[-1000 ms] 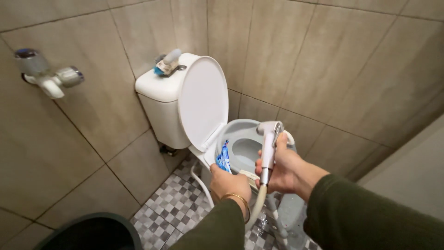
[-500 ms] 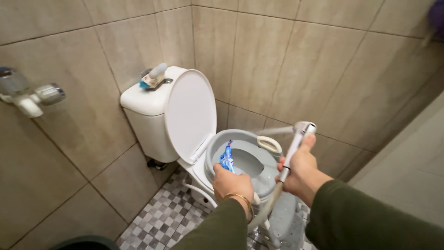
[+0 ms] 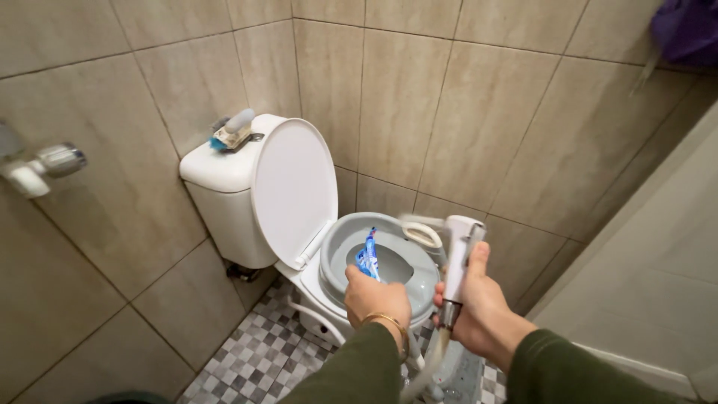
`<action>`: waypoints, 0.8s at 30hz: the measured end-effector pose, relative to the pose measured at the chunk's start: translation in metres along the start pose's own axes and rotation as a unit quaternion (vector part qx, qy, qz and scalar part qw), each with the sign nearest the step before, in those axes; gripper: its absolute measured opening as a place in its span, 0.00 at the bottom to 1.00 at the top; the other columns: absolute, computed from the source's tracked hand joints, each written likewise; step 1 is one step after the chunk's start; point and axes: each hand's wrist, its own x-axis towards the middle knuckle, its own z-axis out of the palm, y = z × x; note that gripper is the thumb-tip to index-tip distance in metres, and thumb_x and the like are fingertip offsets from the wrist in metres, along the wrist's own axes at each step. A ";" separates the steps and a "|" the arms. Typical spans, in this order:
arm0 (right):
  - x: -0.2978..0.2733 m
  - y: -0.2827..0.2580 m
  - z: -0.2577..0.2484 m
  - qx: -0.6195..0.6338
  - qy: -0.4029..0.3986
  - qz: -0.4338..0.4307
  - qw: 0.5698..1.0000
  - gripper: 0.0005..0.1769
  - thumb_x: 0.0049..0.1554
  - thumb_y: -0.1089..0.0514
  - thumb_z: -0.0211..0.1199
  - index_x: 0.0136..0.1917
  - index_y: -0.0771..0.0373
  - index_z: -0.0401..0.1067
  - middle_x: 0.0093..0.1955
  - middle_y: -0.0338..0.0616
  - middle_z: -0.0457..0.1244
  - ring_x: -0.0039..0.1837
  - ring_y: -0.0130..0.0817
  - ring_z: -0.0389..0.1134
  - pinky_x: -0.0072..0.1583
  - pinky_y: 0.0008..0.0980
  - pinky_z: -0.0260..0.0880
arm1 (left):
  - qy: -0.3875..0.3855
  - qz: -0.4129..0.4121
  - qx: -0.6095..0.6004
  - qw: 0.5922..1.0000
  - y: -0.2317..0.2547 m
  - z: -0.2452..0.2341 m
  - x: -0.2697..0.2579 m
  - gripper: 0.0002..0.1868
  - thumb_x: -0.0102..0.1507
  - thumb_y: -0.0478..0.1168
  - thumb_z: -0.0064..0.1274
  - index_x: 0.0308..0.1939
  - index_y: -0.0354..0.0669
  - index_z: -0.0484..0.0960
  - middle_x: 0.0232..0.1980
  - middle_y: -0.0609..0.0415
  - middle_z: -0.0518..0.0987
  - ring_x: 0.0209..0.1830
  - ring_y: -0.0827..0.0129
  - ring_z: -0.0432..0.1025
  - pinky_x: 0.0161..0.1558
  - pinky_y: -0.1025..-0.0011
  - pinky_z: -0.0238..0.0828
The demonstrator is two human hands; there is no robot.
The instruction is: Clean a child's toilet seat and step stool using a brush and cleaning product.
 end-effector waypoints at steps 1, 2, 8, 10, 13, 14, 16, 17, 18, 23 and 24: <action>-0.002 0.000 0.002 -0.002 -0.003 0.000 1.000 0.46 0.57 0.15 0.30 0.50 0.57 0.66 0.35 0.42 0.58 0.36 0.38 0.58 0.40 0.46 0.61 | 0.003 -0.001 -0.001 1.000 0.000 -0.002 0.000 0.27 0.53 0.35 0.58 0.56 0.40 0.70 0.50 0.40 0.81 0.54 0.45 0.76 0.57 0.56 0.71; -0.004 0.000 0.004 -0.021 -0.019 0.024 0.999 0.46 0.57 0.15 0.31 0.50 0.57 0.66 0.35 0.41 0.58 0.36 0.37 0.58 0.40 0.46 0.61 | 0.002 -0.006 0.005 1.000 0.000 -0.003 0.001 0.27 0.53 0.35 0.58 0.56 0.40 0.70 0.50 0.40 0.81 0.54 0.45 0.77 0.57 0.56 0.71; -0.019 0.010 0.018 -0.064 -0.005 0.133 0.989 0.47 0.56 0.13 0.29 0.50 0.55 0.66 0.33 0.40 0.57 0.35 0.37 0.56 0.41 0.47 0.59 | 0.011 -0.024 0.015 1.000 -0.002 -0.009 -0.002 0.26 0.53 0.37 0.59 0.55 0.42 0.70 0.49 0.41 0.82 0.54 0.45 0.76 0.57 0.55 0.71; -0.019 0.022 0.012 -0.064 -0.004 0.155 0.986 0.47 0.56 0.12 0.29 0.49 0.54 0.66 0.32 0.39 0.56 0.34 0.36 0.55 0.41 0.46 0.58 | 0.006 -0.027 0.019 0.999 -0.006 -0.007 -0.003 0.26 0.53 0.37 0.59 0.54 0.42 0.71 0.49 0.40 0.82 0.54 0.45 0.76 0.57 0.55 0.71; -0.012 0.044 -0.004 -0.099 0.035 0.143 0.984 0.48 0.56 0.12 0.28 0.48 0.55 0.66 0.31 0.38 0.54 0.33 0.36 0.54 0.40 0.48 0.56 | 0.027 -0.011 0.021 0.999 -0.012 -0.002 -0.004 0.24 0.54 0.38 0.58 0.53 0.41 0.71 0.49 0.39 0.81 0.54 0.44 0.76 0.56 0.54 0.71; -0.008 0.051 -0.011 -0.085 0.063 0.152 0.983 0.48 0.56 0.11 0.28 0.48 0.55 0.64 0.31 0.38 0.54 0.33 0.37 0.54 0.41 0.48 0.56 | 0.024 -0.011 0.015 1.000 -0.014 -0.002 -0.005 0.25 0.53 0.37 0.58 0.53 0.40 0.72 0.49 0.39 0.81 0.54 0.44 0.76 0.57 0.55 0.71; -0.001 0.064 -0.014 -0.069 0.092 0.164 0.980 0.48 0.56 0.10 0.29 0.48 0.55 0.62 0.32 0.39 0.54 0.34 0.38 0.54 0.41 0.48 0.55 | 0.020 -0.012 0.012 1.000 -0.015 -0.002 -0.008 0.25 0.53 0.37 0.58 0.53 0.40 0.72 0.50 0.39 0.81 0.54 0.44 0.76 0.57 0.55 0.70; -0.002 0.063 -0.016 -0.062 0.095 0.162 0.980 0.48 0.56 0.10 0.29 0.48 0.55 0.61 0.32 0.39 0.54 0.34 0.38 0.54 0.41 0.49 0.55 | 0.016 -0.011 0.018 1.000 -0.015 -0.002 -0.009 0.26 0.53 0.37 0.58 0.54 0.40 0.71 0.49 0.39 0.81 0.54 0.45 0.76 0.57 0.55 0.71; -0.003 0.061 -0.019 -0.056 0.098 0.160 0.981 0.48 0.56 0.10 0.29 0.48 0.55 0.61 0.32 0.39 0.54 0.34 0.38 0.54 0.41 0.49 0.55 | 0.012 -0.010 0.024 1.000 -0.014 -0.002 -0.010 0.27 0.53 0.36 0.58 0.56 0.40 0.70 0.49 0.39 0.82 0.54 0.45 0.76 0.57 0.56 0.71; 0.002 0.047 -0.041 -0.018 0.118 0.149 0.982 0.47 0.56 0.11 0.28 0.50 0.55 0.61 0.33 0.40 0.54 0.35 0.38 0.54 0.43 0.51 0.56 | 0.001 -0.007 0.019 1.000 -0.013 0.002 -0.015 0.28 0.52 0.36 0.58 0.56 0.40 0.71 0.50 0.39 0.81 0.55 0.45 0.76 0.58 0.56 0.70; 0.003 0.049 -0.042 -0.010 0.124 0.148 0.981 0.47 0.56 0.11 0.28 0.50 0.55 0.61 0.33 0.40 0.54 0.35 0.38 0.54 0.43 0.51 0.57 | -0.003 0.001 0.018 1.000 -0.014 0.005 -0.016 0.27 0.53 0.37 0.58 0.56 0.40 0.71 0.50 0.39 0.82 0.55 0.45 0.76 0.58 0.56 0.70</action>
